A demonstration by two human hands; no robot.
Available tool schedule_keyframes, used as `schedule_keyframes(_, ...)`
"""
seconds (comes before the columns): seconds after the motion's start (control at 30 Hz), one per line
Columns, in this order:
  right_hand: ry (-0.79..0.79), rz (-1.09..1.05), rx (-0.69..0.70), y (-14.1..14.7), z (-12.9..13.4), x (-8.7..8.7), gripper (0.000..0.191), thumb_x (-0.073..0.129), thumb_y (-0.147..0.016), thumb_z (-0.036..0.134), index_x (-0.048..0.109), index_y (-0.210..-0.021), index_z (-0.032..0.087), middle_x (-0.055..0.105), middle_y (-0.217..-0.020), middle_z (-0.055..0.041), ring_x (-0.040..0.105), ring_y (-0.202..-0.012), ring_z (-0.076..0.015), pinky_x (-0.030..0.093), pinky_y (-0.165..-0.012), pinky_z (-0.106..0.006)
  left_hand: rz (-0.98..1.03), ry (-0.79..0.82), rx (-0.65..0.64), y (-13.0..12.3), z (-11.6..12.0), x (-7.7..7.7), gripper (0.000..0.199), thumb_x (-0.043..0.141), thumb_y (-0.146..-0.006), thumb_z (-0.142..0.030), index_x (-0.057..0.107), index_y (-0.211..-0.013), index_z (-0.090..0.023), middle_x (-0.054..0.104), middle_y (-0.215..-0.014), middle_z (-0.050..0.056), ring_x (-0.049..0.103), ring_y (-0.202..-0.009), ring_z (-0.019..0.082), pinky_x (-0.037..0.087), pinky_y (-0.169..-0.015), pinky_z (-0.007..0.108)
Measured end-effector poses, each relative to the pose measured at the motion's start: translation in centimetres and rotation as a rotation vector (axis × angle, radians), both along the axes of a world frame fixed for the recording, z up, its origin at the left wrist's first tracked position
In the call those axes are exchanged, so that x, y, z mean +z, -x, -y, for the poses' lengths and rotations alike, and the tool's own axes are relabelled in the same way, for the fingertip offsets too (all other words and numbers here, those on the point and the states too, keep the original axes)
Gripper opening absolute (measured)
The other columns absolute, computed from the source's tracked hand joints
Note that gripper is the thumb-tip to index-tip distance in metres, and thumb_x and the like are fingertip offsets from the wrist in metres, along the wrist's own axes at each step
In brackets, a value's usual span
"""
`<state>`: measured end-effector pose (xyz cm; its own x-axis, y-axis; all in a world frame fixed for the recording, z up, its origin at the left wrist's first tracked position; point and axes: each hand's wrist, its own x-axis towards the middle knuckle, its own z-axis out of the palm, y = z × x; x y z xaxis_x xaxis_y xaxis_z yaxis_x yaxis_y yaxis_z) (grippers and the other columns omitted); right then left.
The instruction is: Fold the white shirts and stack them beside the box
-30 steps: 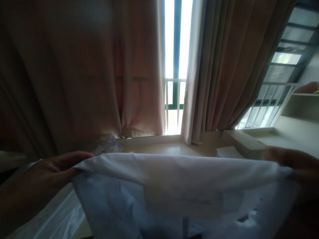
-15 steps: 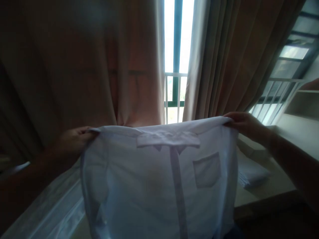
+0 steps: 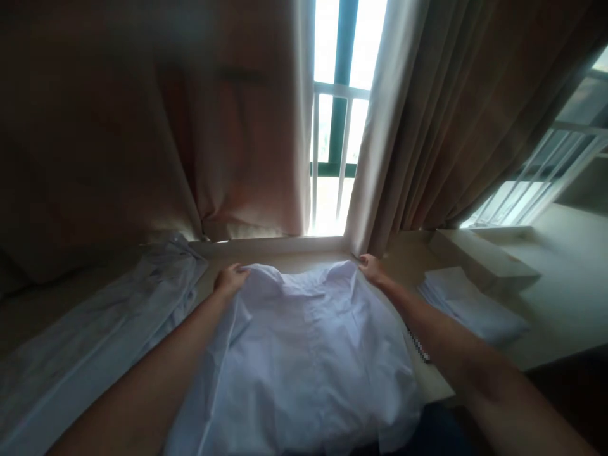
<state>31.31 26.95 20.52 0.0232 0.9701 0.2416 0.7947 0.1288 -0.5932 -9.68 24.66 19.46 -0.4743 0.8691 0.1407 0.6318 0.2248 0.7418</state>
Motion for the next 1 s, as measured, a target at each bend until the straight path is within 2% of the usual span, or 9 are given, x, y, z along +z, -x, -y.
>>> schedule_keyframes(0.1, 0.022, -0.006, 0.077, 0.0, 7.5, -5.7, 0.034, 0.059, -0.077, 0.014, 0.065, -0.110, 0.016, 0.067, -0.102, -0.0091, 0.062, -0.079, -0.0171, 0.047, -0.083, -0.032, 0.040, 0.056, -0.071, -2.0, 3.6, -5.2, 0.048, 0.061, -0.077, -0.026, 0.055, -0.120, -0.005, 0.063, -0.120, 0.016, 0.062, -0.104, 0.021, 0.047, -0.084, 0.026)
schedule_keyframes(0.2, -0.069, -0.068, 0.196, -0.9, 17.3, -11.3, 0.029, 0.057, -0.082, 0.022, 0.063, -0.111, 0.022, 0.063, -0.106, -0.0089, 0.058, -0.098, -0.0250, 0.045, -0.089, -0.041, 0.051, 0.090, -0.266, -3.9, 10.4, -9.6, 0.044, 0.056, -0.081, -0.032, 0.057, -0.120, -0.012, 0.064, -0.120, 0.011, 0.064, -0.102, 0.020, 0.049, -0.086, 0.027)
schedule_keyframes(0.3, -0.089, 0.024, 0.221, -2.3, 25.5, -15.6, 0.028, 0.057, -0.086, 0.032, 0.062, -0.113, 0.028, 0.060, -0.108, -0.0091, 0.055, -0.102, -0.0279, 0.044, -0.090, -0.044, -0.025, 0.088, -0.436, -5.7, 18.4, -12.6, 0.040, 0.053, -0.083, -0.038, 0.058, -0.119, -0.021, 0.064, -0.119, 0.006, 0.061, -0.109, 0.022, 0.048, -0.094, 0.034)
schedule_keyframes(0.4, -0.121, 0.268, 0.116, -3.8, 29.3, -17.7, 0.046, 0.059, -0.084, 0.044, 0.054, -0.126, 0.026, 0.055, -0.123, -0.0125, 0.050, -0.112, -0.0322, 0.041, -0.094, -0.048, -0.124, 0.015, -0.409, -6.8, 25.1, -14.3, 0.040, 0.051, -0.085, -0.039, 0.056, -0.121, -0.022, 0.058, -0.128, 0.006, 0.052, -0.121, 0.023, 0.040, -0.106, 0.040)
schedule_keyframes(0.47, -0.129, 0.372, 0.029, -4.7, 29.8, -18.0, 0.056, 0.062, -0.080, 0.049, 0.052, -0.128, 0.022, 0.052, -0.127, -0.0152, 0.048, -0.115, -0.0347, 0.041, -0.094, -0.049, -0.183, -0.032, -0.300, -6.9, 28.6, -15.2, 0.043, 0.052, -0.084, -0.039, 0.054, -0.123, -0.021, 0.053, -0.133, 0.008, 0.048, -0.126, 0.024, 0.037, -0.109, 0.042)
schedule_keyframes(0.63, 0.039, 0.312, 0.157, -6.0, 29.5, -16.4, 0.020, 0.053, -0.085, 0.028, 0.069, -0.097, 0.027, 0.065, -0.111, -0.0076, 0.058, -0.103, -0.0263, 0.044, -0.089, -0.038, -0.242, -0.088, -0.073, -6.6, 34.6, -18.2, 0.046, 0.049, -0.085, -0.043, 0.050, -0.123, -0.018, 0.052, -0.131, 0.011, 0.048, -0.124, 0.026, 0.039, -0.107, 0.044)
schedule_keyframes(0.73, 0.160, 0.039, 0.125, -7.0, 29.0, -14.9, 0.023, 0.051, -0.086, 0.034, 0.072, -0.088, 0.025, 0.070, -0.096, -0.0062, 0.063, -0.091, -0.0234, 0.047, -0.081, -0.034, -0.261, -0.100, -0.012, -6.4, 36.7, -19.9, 0.047, 0.049, -0.084, -0.044, 0.052, -0.119, -0.014, 0.056, -0.119, 0.013, 0.051, -0.117, 0.028, 0.040, -0.104, 0.046)
schedule_keyframes(0.83, 0.242, -0.341, -0.117, -9.3, 26.9, -13.2, 0.030, 0.062, -0.076, 0.046, 0.071, -0.087, 0.020, 0.070, -0.080, -0.0054, 0.064, -0.074, -0.0221, 0.049, -0.068, -0.032, -0.212, -0.077, 0.055, -6.2, 37.4, -21.1, 0.053, 0.051, -0.081, -0.046, 0.050, -0.118, -0.010, 0.056, -0.111, 0.015, 0.055, -0.109, 0.031, 0.045, -0.098, 0.049)
schedule_keyframes(1.0, 0.109, -0.936, -0.426, -16.2, 21.3, -10.1, 0.041, 0.072, -0.060, 0.042, 0.063, -0.092, 0.017, 0.067, -0.073, -0.0025, 0.062, -0.063, -0.0180, 0.051, -0.058, -0.030, 0.019, -0.059, 0.125, -5.9, 36.1, -21.8, 0.060, 0.059, -0.073, -0.049, 0.047, -0.119, -0.012, 0.057, -0.104, 0.011, 0.061, -0.096, 0.027, 0.052, -0.087, 0.044)
